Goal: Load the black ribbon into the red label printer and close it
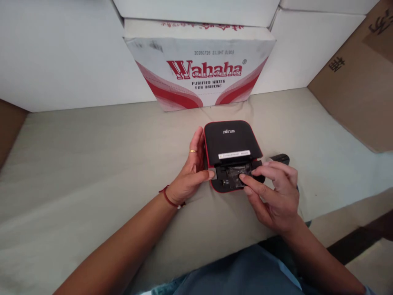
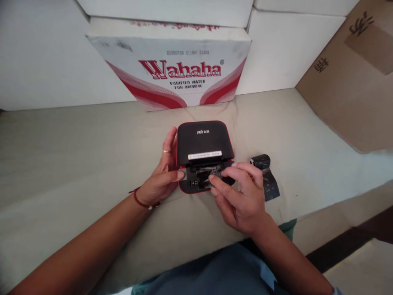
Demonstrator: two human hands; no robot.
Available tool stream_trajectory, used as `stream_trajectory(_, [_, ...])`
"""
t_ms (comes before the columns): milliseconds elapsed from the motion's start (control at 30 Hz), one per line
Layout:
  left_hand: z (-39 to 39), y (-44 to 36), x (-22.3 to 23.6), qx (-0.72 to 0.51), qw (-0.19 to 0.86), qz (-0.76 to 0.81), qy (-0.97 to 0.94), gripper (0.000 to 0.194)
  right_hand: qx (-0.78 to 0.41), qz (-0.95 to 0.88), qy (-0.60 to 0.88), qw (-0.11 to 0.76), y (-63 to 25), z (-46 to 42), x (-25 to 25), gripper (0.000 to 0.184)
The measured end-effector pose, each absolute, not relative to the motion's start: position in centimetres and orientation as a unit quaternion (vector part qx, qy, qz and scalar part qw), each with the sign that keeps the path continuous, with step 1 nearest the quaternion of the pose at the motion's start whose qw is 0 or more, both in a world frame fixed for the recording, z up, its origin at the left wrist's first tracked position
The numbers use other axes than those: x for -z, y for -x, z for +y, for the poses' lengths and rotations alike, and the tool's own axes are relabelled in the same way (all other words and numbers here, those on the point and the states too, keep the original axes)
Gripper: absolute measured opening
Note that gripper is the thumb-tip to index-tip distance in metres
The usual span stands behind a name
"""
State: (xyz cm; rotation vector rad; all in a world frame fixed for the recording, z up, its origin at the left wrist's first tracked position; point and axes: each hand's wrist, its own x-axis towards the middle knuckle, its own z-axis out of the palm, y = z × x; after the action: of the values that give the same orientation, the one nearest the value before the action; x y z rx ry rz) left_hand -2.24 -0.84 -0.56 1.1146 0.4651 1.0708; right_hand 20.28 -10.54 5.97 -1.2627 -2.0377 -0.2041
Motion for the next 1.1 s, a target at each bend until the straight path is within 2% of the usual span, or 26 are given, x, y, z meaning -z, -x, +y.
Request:
stream_trajectory(200, [-0.5,2.2,1.3,-0.482,0.674,0.21,-0.519,0.113,0.047,-0.832,0.448,0.324,-20.7,-10.3,-8.0,0.023])
stream_trajectory(300, [-0.5,2.2,1.6,-0.491,0.668,0.207,-0.52,0.115,-0.019,-0.831,0.482,0.275,-21.0,-8.5,-10.7,0.031])
stream_trajectory(400, [-0.5,2.2,1.7,-0.496,0.67,0.201,-0.515,0.113,-0.057,-0.816,0.551,0.162,-20.2,-5.3,-13.2,0.034])
stream_trajectory(567, [-0.4,2.1,1.5,-0.49,0.672,0.202,-0.517,0.113,-0.039,-0.796,0.595,-0.107,-17.2,-0.3,-14.5,0.035])
stream_trajectory(633, [-0.3,2.1,1.5,-0.49,0.675,0.199,-0.514,0.112,-0.043,-0.792,0.585,-0.172,-16.3,0.9,-14.2,0.035])
stream_trajectory(733, [-0.3,2.1,1.5,-0.492,0.676,0.198,-0.511,0.11,-0.042,-0.794,0.566,-0.219,-15.7,2.2,-13.7,0.039])
stream_trajectory(867, [-0.2,1.9,1.6,-0.488,0.678,0.199,-0.512,0.11,-0.047,-0.795,0.556,-0.239,-15.5,2.9,-13.4,0.039])
stream_trajectory(933, [-0.1,1.9,1.6,-0.489,0.681,0.196,-0.509,0.111,-0.044,-0.797,0.564,-0.209,-16.0,2.4,-13.7,0.035])
stream_trajectory(1033, [0.0,1.8,1.7,-0.495,0.679,0.192,-0.507,0.111,-0.06,-0.83,0.55,-0.078,-18.9,0.4,-15.3,0.031])
stream_trajectory(1100, [0.0,1.8,1.8,-0.496,0.675,0.193,-0.511,0.108,-0.112,-0.845,0.523,0.014,-22.3,-1.3,-16.8,0.035])
